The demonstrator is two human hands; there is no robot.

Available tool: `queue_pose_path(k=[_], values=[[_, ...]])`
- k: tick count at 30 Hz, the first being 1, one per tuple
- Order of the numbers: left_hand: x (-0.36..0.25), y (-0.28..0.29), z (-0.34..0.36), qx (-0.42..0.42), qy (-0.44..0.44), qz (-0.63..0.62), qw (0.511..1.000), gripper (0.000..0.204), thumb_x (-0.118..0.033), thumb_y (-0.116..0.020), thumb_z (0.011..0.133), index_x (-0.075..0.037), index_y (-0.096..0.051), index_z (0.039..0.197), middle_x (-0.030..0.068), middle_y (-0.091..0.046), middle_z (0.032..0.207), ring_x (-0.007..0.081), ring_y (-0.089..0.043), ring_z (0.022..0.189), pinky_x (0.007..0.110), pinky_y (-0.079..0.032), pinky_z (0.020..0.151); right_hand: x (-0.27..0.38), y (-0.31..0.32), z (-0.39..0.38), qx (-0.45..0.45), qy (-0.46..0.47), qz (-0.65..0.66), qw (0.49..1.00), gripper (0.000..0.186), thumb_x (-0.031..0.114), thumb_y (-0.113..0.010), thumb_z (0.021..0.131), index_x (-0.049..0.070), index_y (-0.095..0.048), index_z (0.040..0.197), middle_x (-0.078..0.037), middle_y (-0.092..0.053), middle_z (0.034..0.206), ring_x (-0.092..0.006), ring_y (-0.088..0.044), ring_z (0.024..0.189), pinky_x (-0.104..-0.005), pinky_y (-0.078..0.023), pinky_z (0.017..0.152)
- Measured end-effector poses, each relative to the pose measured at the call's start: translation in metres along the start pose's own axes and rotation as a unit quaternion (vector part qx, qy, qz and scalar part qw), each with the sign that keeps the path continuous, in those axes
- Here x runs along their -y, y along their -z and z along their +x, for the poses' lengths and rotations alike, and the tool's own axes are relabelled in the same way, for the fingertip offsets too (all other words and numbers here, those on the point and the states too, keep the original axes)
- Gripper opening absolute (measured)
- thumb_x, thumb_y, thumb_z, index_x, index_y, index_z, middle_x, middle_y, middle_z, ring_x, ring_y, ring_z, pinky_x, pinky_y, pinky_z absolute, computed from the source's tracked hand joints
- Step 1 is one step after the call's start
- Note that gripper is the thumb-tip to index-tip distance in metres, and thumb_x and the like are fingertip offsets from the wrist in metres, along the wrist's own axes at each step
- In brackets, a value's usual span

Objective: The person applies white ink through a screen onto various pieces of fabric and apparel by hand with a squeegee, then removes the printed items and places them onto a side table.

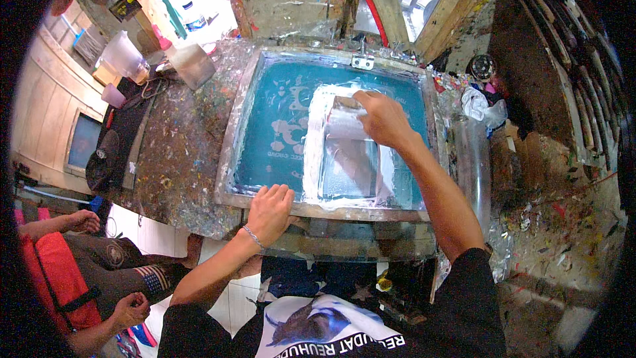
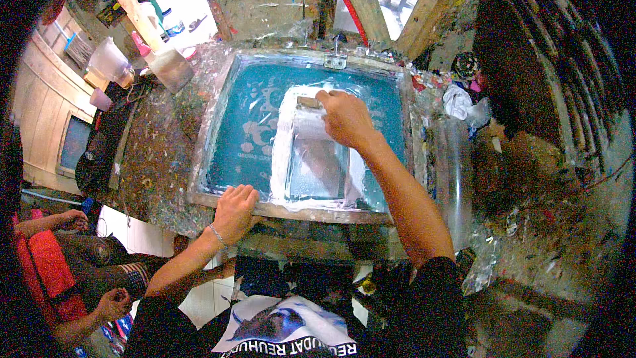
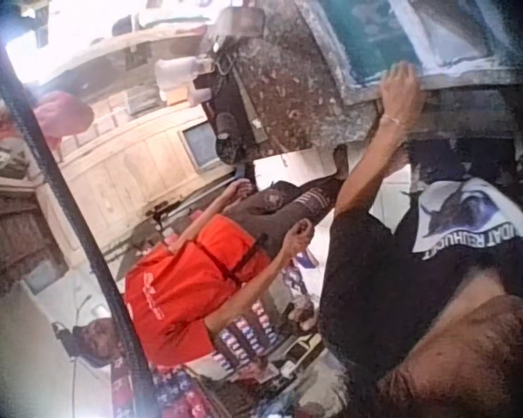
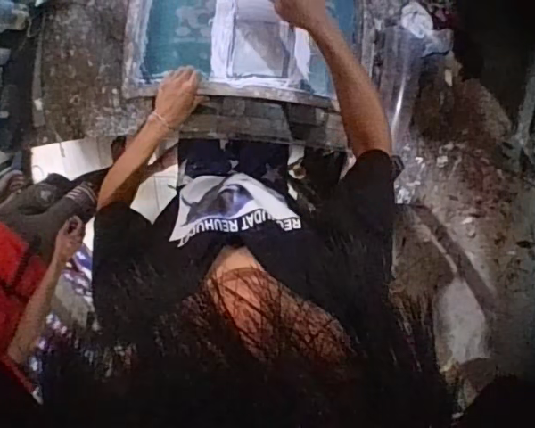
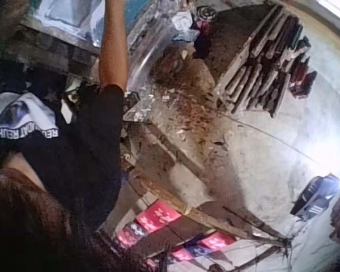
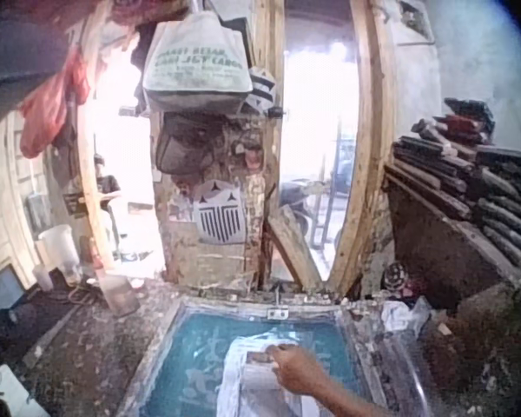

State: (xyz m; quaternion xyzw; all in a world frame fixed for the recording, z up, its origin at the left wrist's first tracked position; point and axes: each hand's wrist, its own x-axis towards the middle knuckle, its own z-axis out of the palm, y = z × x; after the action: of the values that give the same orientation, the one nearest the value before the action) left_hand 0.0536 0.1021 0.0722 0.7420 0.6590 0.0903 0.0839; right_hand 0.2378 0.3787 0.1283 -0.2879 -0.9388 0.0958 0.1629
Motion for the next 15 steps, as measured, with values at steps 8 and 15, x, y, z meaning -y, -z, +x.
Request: queue_pose_path(k=[8,15], values=[[0.006,-0.026,-0.005,0.002,-0.01,0.001,1.0,0.051,-0.024,-0.087,0.066,-0.004,-0.058,0.102,0.012,-0.059,0.101,0.031,-0.059,0.101,0.044,-0.046,0.088,0.016,-0.049,-0.038,-0.009,0.043,-0.108,0.993,0.025,0.009,-0.064,0.079,0.008,-0.061,0.104,-0.012,-0.069,0.093,-0.0345,-0.066,0.092,-0.0449,-0.055,0.079],[0.006,-0.027,-0.003,0.013,-0.01,0.007,1.0,0.051,-0.024,-0.087,0.065,-0.005,-0.057,0.101,0.0118,-0.059,0.102,0.0311,-0.059,0.1,0.044,-0.046,0.086,0.091,-0.043,-0.143,0.009,0.033,-0.071,0.997,0.037,0.004,-0.069,0.068,0.01,-0.062,0.104,-0.008,-0.061,0.087,-0.0307,-0.059,0.084,-0.0421,-0.051,0.072]])
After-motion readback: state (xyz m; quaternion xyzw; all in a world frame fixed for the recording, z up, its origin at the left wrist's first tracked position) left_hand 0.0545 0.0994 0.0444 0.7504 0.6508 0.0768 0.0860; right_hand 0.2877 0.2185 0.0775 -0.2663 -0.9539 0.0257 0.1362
